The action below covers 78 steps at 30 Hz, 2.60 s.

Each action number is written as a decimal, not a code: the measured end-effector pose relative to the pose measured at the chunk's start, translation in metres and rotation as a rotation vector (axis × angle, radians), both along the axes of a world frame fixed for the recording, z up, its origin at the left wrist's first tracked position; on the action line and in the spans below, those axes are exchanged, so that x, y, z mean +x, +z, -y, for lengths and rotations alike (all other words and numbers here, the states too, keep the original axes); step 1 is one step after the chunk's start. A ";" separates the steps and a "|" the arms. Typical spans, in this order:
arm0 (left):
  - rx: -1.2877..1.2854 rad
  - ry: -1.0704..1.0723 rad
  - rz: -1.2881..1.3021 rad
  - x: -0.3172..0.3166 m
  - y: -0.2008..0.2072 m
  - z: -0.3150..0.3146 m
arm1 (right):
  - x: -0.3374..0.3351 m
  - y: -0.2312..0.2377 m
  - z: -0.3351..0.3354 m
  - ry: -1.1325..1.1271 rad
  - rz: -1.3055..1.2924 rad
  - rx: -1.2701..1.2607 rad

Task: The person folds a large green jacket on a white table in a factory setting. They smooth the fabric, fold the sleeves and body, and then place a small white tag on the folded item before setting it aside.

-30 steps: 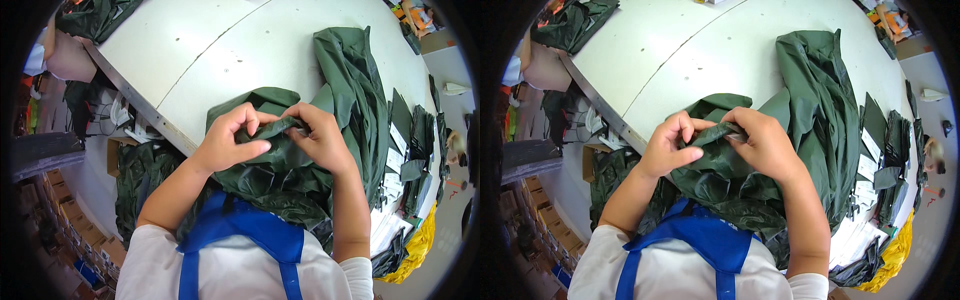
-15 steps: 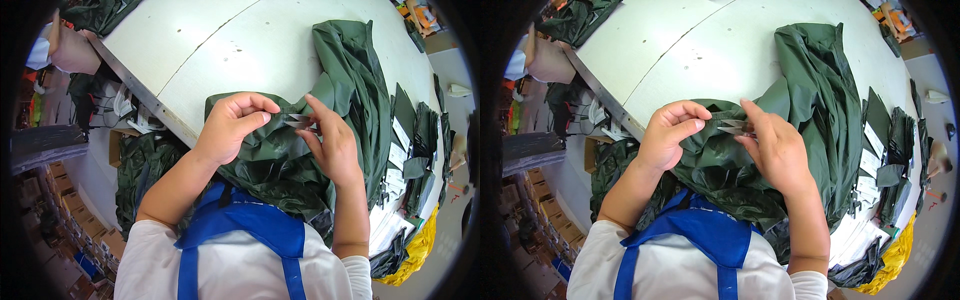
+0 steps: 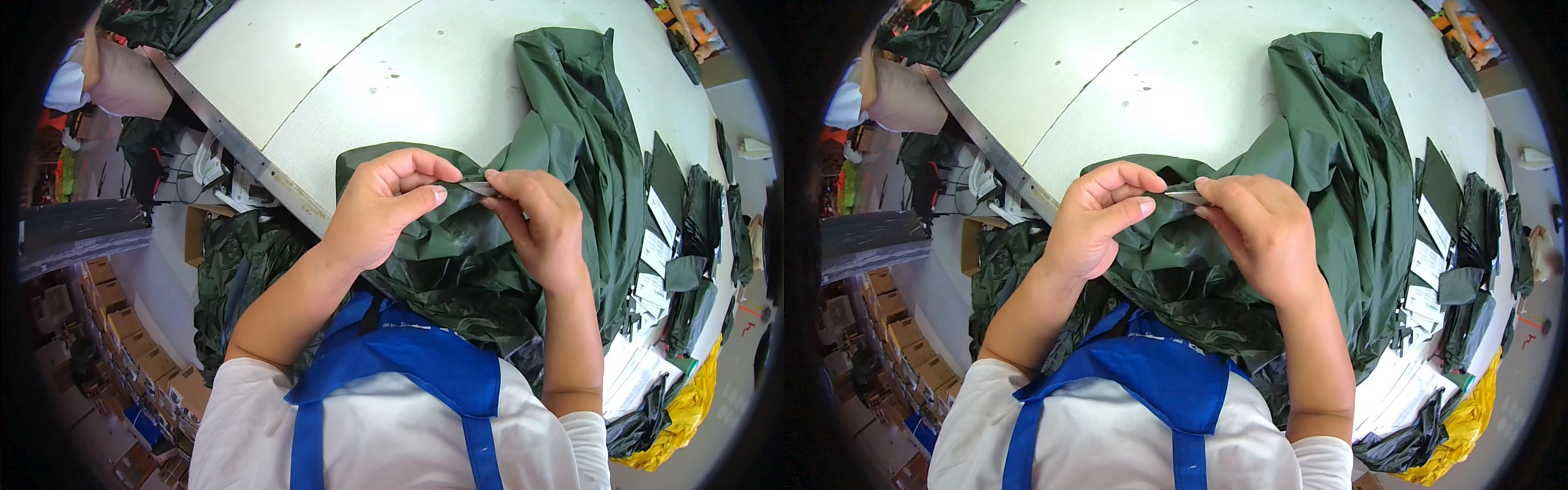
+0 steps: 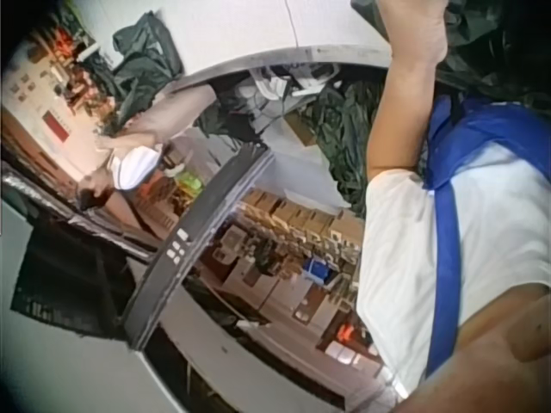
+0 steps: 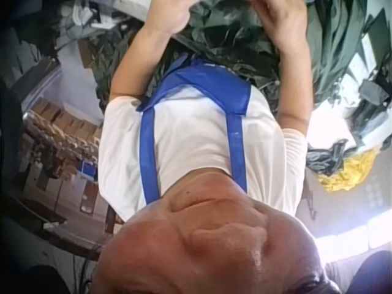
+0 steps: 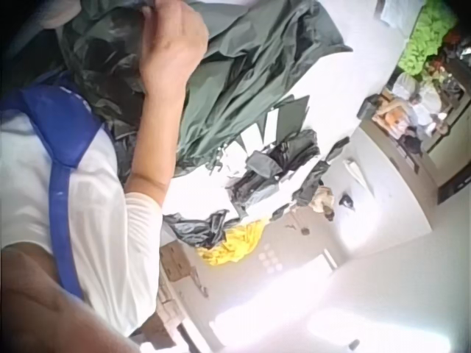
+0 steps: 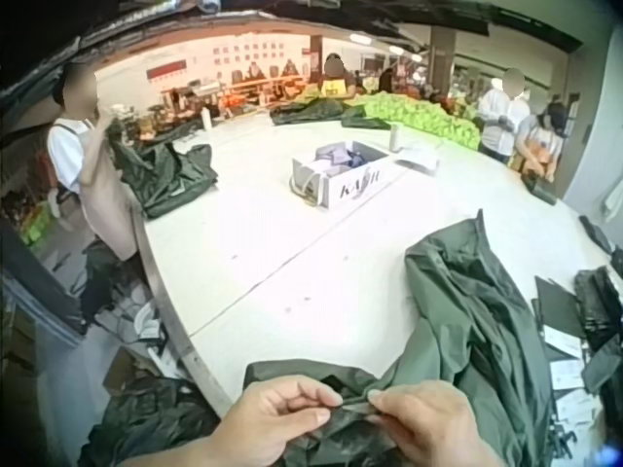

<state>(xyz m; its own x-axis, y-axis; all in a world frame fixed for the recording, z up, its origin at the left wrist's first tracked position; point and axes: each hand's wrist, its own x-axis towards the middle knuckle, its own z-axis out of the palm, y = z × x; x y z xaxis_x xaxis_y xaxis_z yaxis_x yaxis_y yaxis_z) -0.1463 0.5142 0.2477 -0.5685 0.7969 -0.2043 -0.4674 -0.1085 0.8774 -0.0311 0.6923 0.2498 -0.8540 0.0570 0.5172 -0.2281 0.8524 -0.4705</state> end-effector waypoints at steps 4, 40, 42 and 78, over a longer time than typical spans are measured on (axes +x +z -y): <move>0.039 -0.013 0.051 -0.001 -0.007 0.004 | 0.006 -0.012 0.004 -0.221 0.032 -0.840; -0.010 -0.133 0.136 0.001 0.008 0.008 | 0.014 0.005 0.006 -0.078 0.031 -0.154; -0.019 -0.141 0.132 0.001 0.010 0.008 | 0.014 0.006 0.006 -0.073 0.036 -0.160; -1.906 0.315 -0.794 -0.269 -0.067 0.217 | 0.230 -0.080 -0.264 -1.102 -0.330 -0.204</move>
<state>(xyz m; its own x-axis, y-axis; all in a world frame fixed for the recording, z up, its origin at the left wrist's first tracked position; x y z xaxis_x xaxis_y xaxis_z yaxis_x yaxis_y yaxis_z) -0.4150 0.2976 0.1807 -0.9695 -0.1815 -0.1646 -0.1708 0.9823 -0.0772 0.1991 0.9566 0.1703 -0.1166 0.7912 0.6004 0.4515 0.5807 -0.6775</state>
